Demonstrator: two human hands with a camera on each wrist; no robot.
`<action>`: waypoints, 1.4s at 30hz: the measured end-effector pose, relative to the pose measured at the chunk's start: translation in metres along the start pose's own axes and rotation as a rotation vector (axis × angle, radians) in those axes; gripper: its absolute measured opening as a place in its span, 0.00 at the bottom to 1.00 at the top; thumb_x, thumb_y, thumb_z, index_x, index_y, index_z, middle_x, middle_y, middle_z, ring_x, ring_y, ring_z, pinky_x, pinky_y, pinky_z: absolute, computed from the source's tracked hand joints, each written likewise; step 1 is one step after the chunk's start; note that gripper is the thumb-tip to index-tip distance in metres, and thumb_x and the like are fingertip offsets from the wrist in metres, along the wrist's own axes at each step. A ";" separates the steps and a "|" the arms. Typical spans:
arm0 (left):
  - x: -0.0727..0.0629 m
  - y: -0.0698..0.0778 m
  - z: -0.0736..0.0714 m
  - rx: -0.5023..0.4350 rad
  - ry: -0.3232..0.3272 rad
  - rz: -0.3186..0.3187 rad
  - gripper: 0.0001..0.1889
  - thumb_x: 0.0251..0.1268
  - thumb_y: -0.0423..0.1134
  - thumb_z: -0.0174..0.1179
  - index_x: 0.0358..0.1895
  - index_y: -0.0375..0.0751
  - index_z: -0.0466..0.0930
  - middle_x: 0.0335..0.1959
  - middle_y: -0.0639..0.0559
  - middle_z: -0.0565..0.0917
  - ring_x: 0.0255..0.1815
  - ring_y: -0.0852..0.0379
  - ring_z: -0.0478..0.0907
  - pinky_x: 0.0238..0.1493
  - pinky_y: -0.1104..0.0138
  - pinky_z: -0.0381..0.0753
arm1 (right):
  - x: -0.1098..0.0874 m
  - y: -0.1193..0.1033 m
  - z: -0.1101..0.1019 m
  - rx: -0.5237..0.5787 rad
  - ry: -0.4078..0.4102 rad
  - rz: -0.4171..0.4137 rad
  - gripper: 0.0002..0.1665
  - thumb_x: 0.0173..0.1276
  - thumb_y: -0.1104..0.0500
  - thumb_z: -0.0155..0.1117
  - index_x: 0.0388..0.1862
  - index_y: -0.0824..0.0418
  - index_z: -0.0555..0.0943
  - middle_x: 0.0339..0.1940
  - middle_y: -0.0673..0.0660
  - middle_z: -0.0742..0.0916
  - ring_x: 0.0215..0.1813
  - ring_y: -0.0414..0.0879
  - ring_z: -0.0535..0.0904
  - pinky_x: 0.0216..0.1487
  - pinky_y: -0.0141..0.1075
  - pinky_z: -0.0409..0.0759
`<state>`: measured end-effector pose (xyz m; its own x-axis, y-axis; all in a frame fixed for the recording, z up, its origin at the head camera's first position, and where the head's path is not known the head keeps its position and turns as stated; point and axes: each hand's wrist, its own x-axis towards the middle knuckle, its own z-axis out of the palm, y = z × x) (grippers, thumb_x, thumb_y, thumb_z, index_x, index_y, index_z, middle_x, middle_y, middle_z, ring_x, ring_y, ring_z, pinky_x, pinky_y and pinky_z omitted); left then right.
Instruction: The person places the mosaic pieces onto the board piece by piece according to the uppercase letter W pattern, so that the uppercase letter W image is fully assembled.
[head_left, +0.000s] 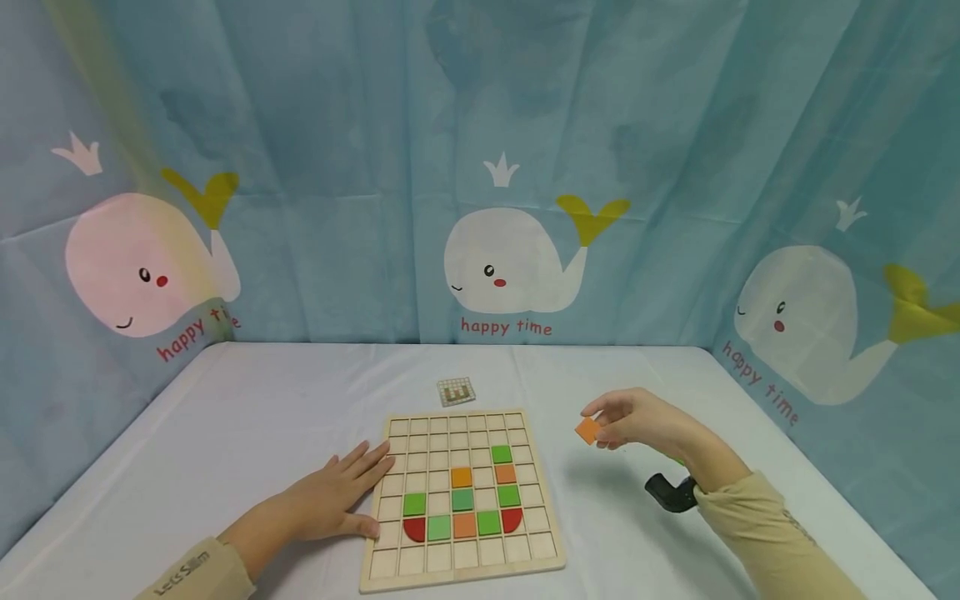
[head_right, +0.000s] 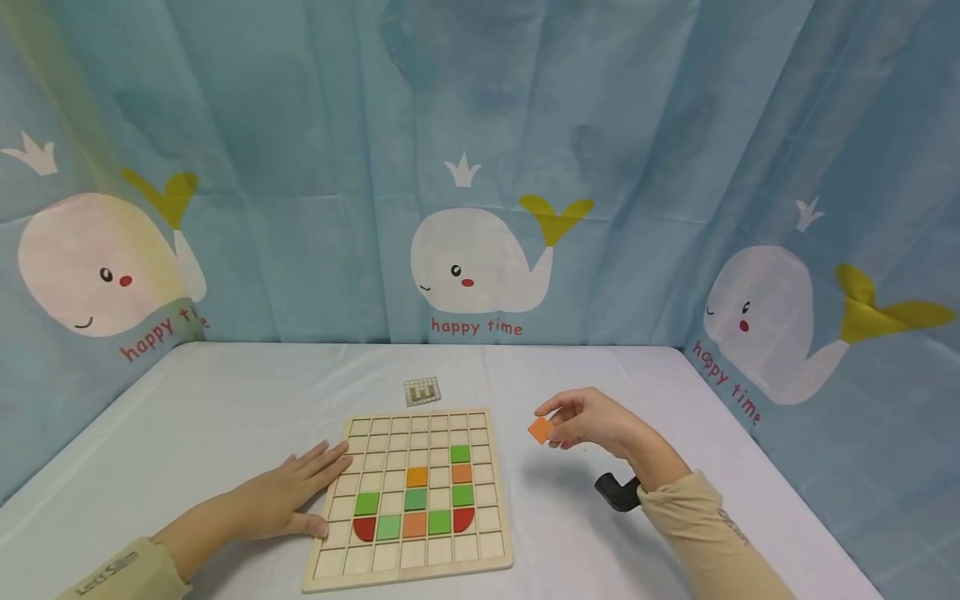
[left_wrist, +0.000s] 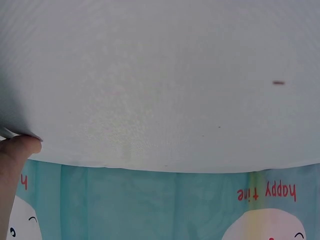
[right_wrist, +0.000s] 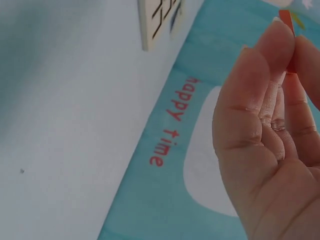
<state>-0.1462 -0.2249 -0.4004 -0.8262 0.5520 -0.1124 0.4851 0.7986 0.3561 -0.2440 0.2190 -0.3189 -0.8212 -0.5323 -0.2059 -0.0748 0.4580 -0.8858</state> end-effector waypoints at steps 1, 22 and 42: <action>0.000 0.000 0.000 -0.003 0.001 0.001 0.50 0.59 0.67 0.55 0.75 0.33 0.54 0.77 0.36 0.51 0.74 0.29 0.45 0.62 0.31 0.52 | 0.001 -0.002 0.002 -0.002 -0.006 -0.003 0.22 0.63 0.68 0.66 0.56 0.73 0.77 0.36 0.57 0.84 0.39 0.51 0.82 0.43 0.41 0.81; 0.001 0.000 0.001 -0.011 -0.015 -0.006 0.51 0.59 0.67 0.55 0.76 0.34 0.53 0.77 0.36 0.50 0.74 0.29 0.44 0.63 0.31 0.52 | 0.029 -0.028 0.031 -0.012 -0.093 -0.036 0.18 0.65 0.70 0.61 0.55 0.71 0.80 0.33 0.57 0.84 0.36 0.50 0.82 0.41 0.40 0.81; 0.001 -0.001 -0.001 -0.006 -0.003 -0.011 0.51 0.59 0.68 0.55 0.75 0.34 0.54 0.77 0.36 0.51 0.75 0.30 0.45 0.63 0.32 0.52 | 0.052 -0.045 0.056 -0.080 -0.103 -0.018 0.16 0.65 0.68 0.64 0.52 0.65 0.83 0.31 0.52 0.83 0.35 0.47 0.80 0.41 0.43 0.75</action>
<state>-0.1474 -0.2257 -0.4004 -0.8308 0.5437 -0.1189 0.4741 0.8033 0.3604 -0.2519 0.1308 -0.3128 -0.7569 -0.6095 -0.2359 -0.1369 0.5008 -0.8547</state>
